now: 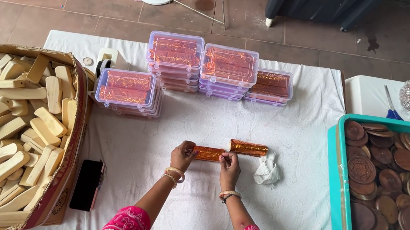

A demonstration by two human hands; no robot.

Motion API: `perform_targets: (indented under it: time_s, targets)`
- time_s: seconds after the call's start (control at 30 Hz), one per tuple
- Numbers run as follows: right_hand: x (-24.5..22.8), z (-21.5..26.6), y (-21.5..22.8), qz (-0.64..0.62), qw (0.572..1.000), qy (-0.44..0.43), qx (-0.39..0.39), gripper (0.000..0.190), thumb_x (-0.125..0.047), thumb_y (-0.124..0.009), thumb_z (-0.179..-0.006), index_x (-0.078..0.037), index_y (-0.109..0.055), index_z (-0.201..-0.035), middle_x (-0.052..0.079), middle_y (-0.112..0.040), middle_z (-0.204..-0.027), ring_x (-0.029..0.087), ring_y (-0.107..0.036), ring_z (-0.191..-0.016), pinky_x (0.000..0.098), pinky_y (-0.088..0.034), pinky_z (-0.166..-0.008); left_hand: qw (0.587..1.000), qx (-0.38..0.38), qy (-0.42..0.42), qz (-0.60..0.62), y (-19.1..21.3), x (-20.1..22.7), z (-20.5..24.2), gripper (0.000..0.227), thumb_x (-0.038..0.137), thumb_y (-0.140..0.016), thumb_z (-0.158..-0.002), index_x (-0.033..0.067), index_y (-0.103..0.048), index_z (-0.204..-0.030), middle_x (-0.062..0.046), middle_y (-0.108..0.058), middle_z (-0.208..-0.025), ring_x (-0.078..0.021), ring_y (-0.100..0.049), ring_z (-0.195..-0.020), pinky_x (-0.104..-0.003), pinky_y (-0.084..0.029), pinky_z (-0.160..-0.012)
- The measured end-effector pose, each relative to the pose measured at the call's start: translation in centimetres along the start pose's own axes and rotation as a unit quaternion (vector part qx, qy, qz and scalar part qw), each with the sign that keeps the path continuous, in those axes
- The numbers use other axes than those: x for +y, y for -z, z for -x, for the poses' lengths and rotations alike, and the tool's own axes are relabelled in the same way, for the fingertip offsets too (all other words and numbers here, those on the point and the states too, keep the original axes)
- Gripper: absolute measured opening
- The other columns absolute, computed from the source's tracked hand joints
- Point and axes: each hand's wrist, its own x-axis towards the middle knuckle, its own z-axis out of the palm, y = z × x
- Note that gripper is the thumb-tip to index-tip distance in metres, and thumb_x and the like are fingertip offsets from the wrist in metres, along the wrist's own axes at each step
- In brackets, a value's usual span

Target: The recorder is wrapping small rectangular blocks in foil and placing them into plastic containers.

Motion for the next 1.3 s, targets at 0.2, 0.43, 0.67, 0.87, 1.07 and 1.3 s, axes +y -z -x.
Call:
perform_targets:
  time_s: [0.2,0.43,0.67,0.87,1.07,1.3]
  targets:
    - [-0.7,-0.6,0.2,0.001,1.0,0.001,-0.018,0.011,-0.009,-0.073,-0.092,-0.005,-0.064,-0.099,0.001,-0.073,-0.093,0.009,-0.067,-0.082,0.0247,-0.056,-0.076,0.996,-0.023,0.085,-0.026,1.5,3.8,0.5,0.033,0.022,-0.078,-0.089,0.0097,-0.072,-0.118,-0.013,-0.061,-0.126,-0.0226,-0.074,-0.1,-0.03,-0.062,-0.091]
    - [-0.7,-0.5,0.1,0.028,1.0,-0.004,-0.009,0.012,-0.01,-0.074,-0.092,-0.006,-0.065,-0.099,0.003,-0.072,-0.091,0.01,-0.066,-0.082,0.0257,-0.056,-0.076,0.9,-0.056,-0.211,-0.377,-0.2,5.2,3.5,0.078,0.032,-0.061,-0.095,0.0018,-0.023,-0.156,-0.02,-0.023,-0.164,-0.0317,-0.01,-0.152,-0.05,-0.016,-0.124]
    - [-0.9,-1.0,0.3,0.021,0.999,-0.012,-0.026,0.013,-0.012,-0.073,-0.093,-0.005,-0.065,-0.1,0.003,-0.071,-0.092,0.011,-0.066,-0.082,0.027,-0.057,-0.077,0.842,-0.162,-0.248,-0.45,0.3,6.1,4.1,0.087,0.057,-0.033,-0.101,-0.0014,-0.006,-0.159,-0.018,-0.009,-0.168,-0.0325,-0.003,-0.155,-0.048,-0.004,-0.125]
    - [0.9,-1.1,1.7,-0.006,0.998,-0.009,-0.065,0.014,-0.013,-0.069,-0.096,-0.007,-0.064,-0.107,0.003,-0.072,-0.102,0.012,-0.068,-0.092,0.0254,-0.058,-0.083,0.842,-0.178,-0.24,-0.45,0.5,6.4,4.0,0.09,0.061,-0.034,-0.101,-0.0011,-0.005,-0.159,-0.018,-0.008,-0.168,-0.0328,-0.002,-0.156,-0.051,-0.002,-0.125]
    - [1.9,3.7,9.3,0.002,0.999,0.037,-0.028,0.015,-0.012,-0.065,-0.098,-0.007,-0.064,-0.112,0.004,-0.072,-0.111,0.014,-0.07,-0.102,0.0276,-0.057,-0.087,0.858,-0.149,-0.246,-0.425,1.5,6.5,4.7,0.087,0.059,-0.036,-0.1,0.0031,-0.006,-0.16,-0.014,-0.007,-0.169,-0.0292,-0.001,-0.156,-0.054,0.002,-0.124]
    - [-0.2,15.2,26.7,0.177,0.95,0.099,0.238,0.015,-0.015,-0.064,-0.102,-0.004,-0.067,-0.111,0.007,-0.067,-0.109,0.019,-0.063,-0.098,0.0322,-0.051,-0.091,0.922,-0.129,-0.233,-0.281,3.8,2.0,11.0,0.08,0.041,-0.052,-0.098,0.0033,-0.016,-0.159,-0.017,-0.012,-0.168,-0.0327,-0.004,-0.155,-0.052,0.0,-0.125]
